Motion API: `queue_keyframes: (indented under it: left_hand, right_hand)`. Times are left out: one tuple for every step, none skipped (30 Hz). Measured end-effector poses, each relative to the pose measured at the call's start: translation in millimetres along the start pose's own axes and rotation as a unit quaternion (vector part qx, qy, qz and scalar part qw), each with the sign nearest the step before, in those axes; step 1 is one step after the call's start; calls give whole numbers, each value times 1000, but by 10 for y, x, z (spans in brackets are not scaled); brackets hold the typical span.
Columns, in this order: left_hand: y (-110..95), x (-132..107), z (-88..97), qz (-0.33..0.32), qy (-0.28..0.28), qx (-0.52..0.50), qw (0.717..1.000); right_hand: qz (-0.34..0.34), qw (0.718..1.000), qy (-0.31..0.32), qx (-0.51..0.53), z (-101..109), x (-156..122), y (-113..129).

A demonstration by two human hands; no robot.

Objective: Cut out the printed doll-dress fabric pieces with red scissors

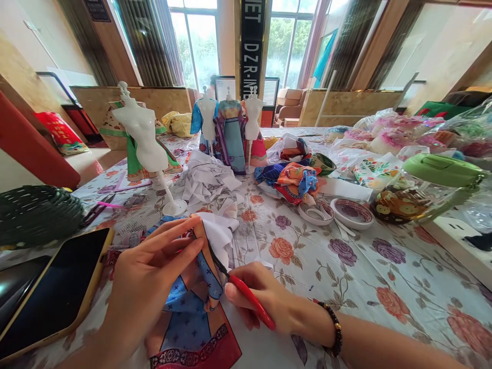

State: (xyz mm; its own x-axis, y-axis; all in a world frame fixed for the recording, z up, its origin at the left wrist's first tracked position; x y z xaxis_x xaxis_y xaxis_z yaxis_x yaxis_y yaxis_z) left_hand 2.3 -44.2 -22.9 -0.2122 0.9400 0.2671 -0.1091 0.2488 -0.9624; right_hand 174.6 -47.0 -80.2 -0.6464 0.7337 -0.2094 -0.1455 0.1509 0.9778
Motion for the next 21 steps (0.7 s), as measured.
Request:
queue_keyframes:
  left_hand:
    - [-2,-5,-1,0,3,-3,1000]
    - [-2,-10,-2,1,5,-5,1000]
    - [0,-14,-3,3,8,-8,1000]
    - [4,-18,-5,5,11,-11,1000]
    - [9,-21,-8,5,15,-14,1000]
    - [15,-25,-12,3,20,-19,1000]
    - [21,-29,-17,0,25,-24,999]
    - [27,-33,-21,-4,29,-29,999]
    - [32,-38,-26,-9,32,-35,999]
    - [36,-43,-29,-15,34,-40,998]
    - [40,-48,-32,-18,35,-44,998]
    - [42,-53,-34,-20,34,-46,998]
    - [43,-57,-35,-21,33,-46,998]
    - [43,-61,-36,-21,33,-46,998]
    - [41,-64,-37,-20,33,-47,998]
    - [39,-66,-37,-18,32,-49,998]
    - [36,-67,-37,-17,33,-52,998]
    - [32,-68,-37,-16,33,-55,998]
    - [29,-69,-37,-16,33,-58,998]
    - [25,-69,-37,-15,33,-59,998]
    - [22,-68,-38,-16,33,-58,998]
  right_hand:
    - [4,1000,-1,1,2,1,-4]
    - [8,1000,-2,0,4,3,-8]
    - [13,1000,-1,-1,7,6,-12]
    - [16,1000,0,-3,11,9,-17]
    - [19,1000,2,-4,15,12,-22]
    - [23,1000,5,-6,18,15,-25]
    - [29,1000,5,-9,21,17,-27]
    - [35,999,6,-12,24,19,-27]
    - [41,999,6,-12,25,18,-27]
    - [44,999,6,-12,25,17,-27]
    - [45,999,4,-10,25,14,-28]
    - [44,999,1,-7,24,11,-29]
    - [42,999,-3,-4,23,8,-31]
    - [40,999,-4,-2,21,5,-33]
    - [38,999,-6,0,19,2,-37]
    - [38,999,-4,0,15,0,-39]
    - [37,999,-3,1,12,-2,-41]
    - [36,999,-2,2,8,-3,-42]
    - [36,999,0,2,5,-3,-40]
    - [36,999,1,2,3,-3,-38]
    - [36,999,0,1,1,-2,-35]
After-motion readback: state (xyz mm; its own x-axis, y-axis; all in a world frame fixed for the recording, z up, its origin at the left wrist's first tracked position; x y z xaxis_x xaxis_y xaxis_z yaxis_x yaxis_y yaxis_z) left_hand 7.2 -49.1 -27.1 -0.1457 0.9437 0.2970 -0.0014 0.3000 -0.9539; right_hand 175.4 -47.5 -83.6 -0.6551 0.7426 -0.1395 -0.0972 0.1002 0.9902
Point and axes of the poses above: each hand's wrist, its own x-axis towards the middle knuckle, its own z-axis out of the back of the hand, y = z × x, the point moved 2 cm from there along x, towards the middle knuckle, and after that the axes turned 1 degree about -y, right-handed, at the moved point
